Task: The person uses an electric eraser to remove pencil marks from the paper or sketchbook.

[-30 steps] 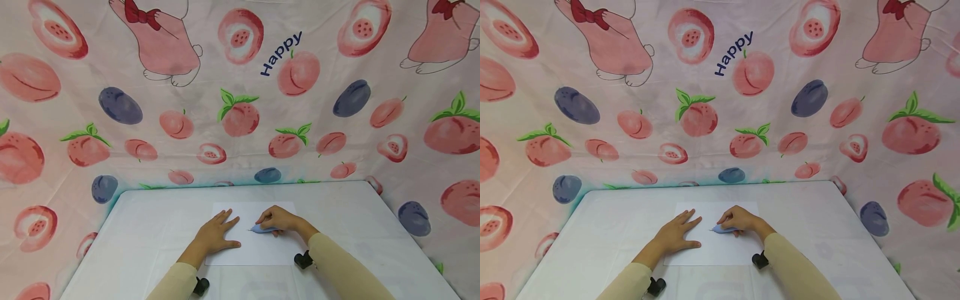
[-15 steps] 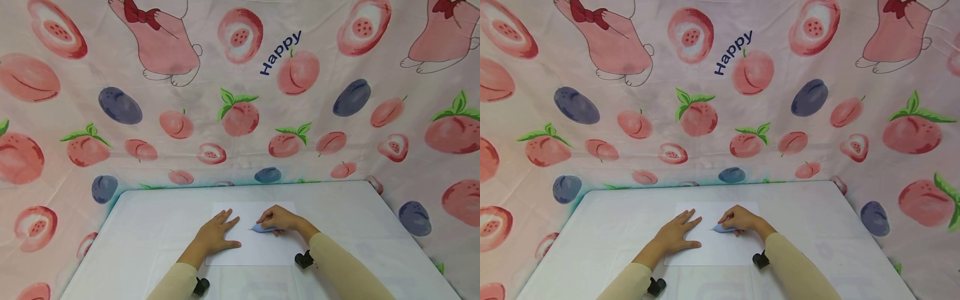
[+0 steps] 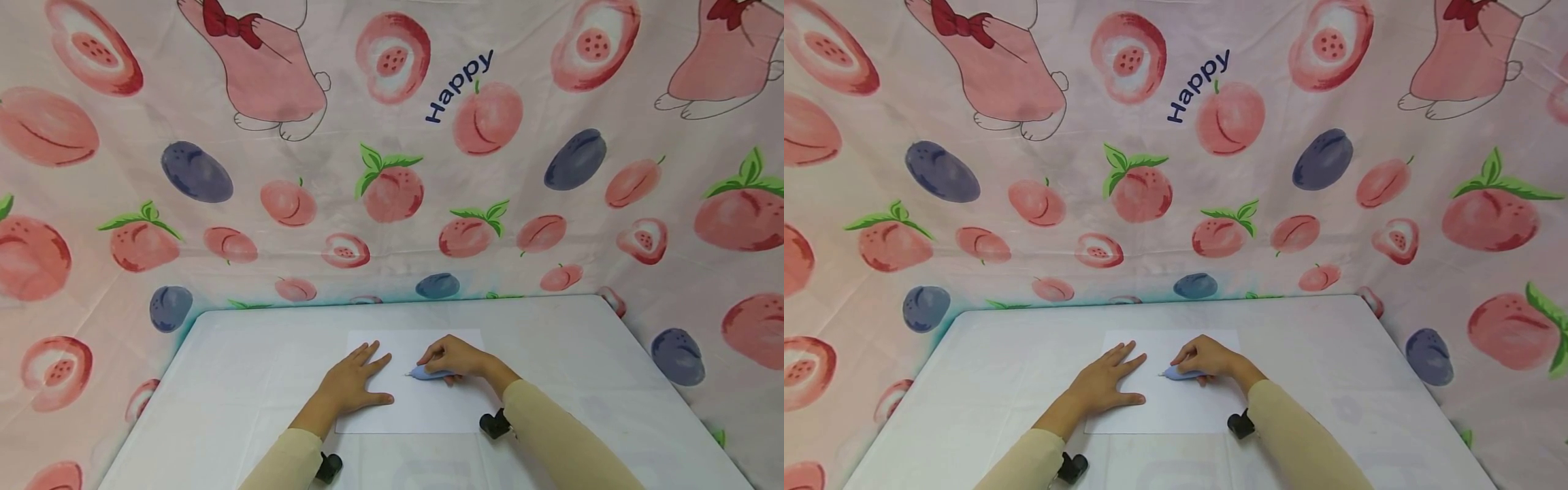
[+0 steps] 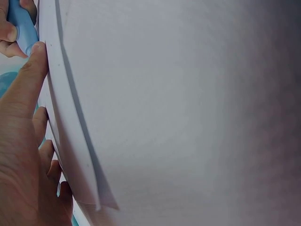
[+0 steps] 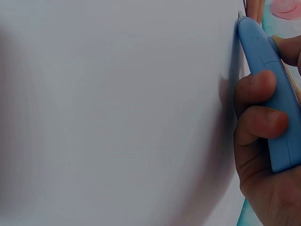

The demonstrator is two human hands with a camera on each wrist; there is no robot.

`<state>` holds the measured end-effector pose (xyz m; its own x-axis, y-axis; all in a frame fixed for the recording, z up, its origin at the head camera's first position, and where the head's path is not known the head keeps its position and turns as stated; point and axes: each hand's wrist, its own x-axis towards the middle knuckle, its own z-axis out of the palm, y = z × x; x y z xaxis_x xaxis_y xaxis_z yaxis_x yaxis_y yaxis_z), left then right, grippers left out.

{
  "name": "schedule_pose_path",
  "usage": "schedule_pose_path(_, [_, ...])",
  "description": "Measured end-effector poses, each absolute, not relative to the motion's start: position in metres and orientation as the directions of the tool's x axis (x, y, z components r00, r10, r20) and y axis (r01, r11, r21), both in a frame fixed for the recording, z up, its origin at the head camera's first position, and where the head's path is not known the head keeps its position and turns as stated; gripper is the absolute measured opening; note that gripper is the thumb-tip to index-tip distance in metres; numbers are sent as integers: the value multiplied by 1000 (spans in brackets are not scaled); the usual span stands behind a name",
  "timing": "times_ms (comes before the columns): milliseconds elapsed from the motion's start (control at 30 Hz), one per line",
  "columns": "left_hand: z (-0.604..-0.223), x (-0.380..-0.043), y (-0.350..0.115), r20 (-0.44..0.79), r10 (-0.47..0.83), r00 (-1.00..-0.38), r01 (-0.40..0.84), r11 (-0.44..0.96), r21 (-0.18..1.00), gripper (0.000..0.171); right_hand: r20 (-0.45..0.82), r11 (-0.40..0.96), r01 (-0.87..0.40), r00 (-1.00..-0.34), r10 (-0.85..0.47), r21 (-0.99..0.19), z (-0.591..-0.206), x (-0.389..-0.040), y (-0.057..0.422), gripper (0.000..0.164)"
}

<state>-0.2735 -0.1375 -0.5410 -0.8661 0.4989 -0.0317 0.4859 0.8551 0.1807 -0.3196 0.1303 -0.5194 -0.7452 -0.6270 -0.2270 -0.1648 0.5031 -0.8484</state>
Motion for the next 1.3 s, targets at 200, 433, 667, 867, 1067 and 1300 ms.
schedule_pose_path(200, [-539,-273,-138,-34,503,-863,488,850,197,85,-224,504,-172,-743,-631,-847,-521,-320,129,15])
schedule_pose_path(433, [-541,-274,-138,-38,500,-865,485,853,192,85,-225,508,-172,-747,-625,-844,-524,-321,127,14])
schedule_pose_path(667, [-541,-274,-137,-24,498,-867,486,855,184,85,-224,498,-159,-749,-623,-852,-525,-321,125,13])
schedule_pose_path(867, [-540,-273,-137,-29,496,-868,483,856,184,85,-228,508,-158,-754,-616,-847,-525,-321,126,12])
schedule_pose_path(1067, [-538,-273,-137,-25,498,-867,486,855,181,84,-233,510,-156,-753,-616,-846,-523,-321,129,12])
schedule_pose_path(1300, [-538,-273,-137,-21,503,-864,491,852,182,84,-234,509,-151,-754,-613,-848,-521,-320,132,14])
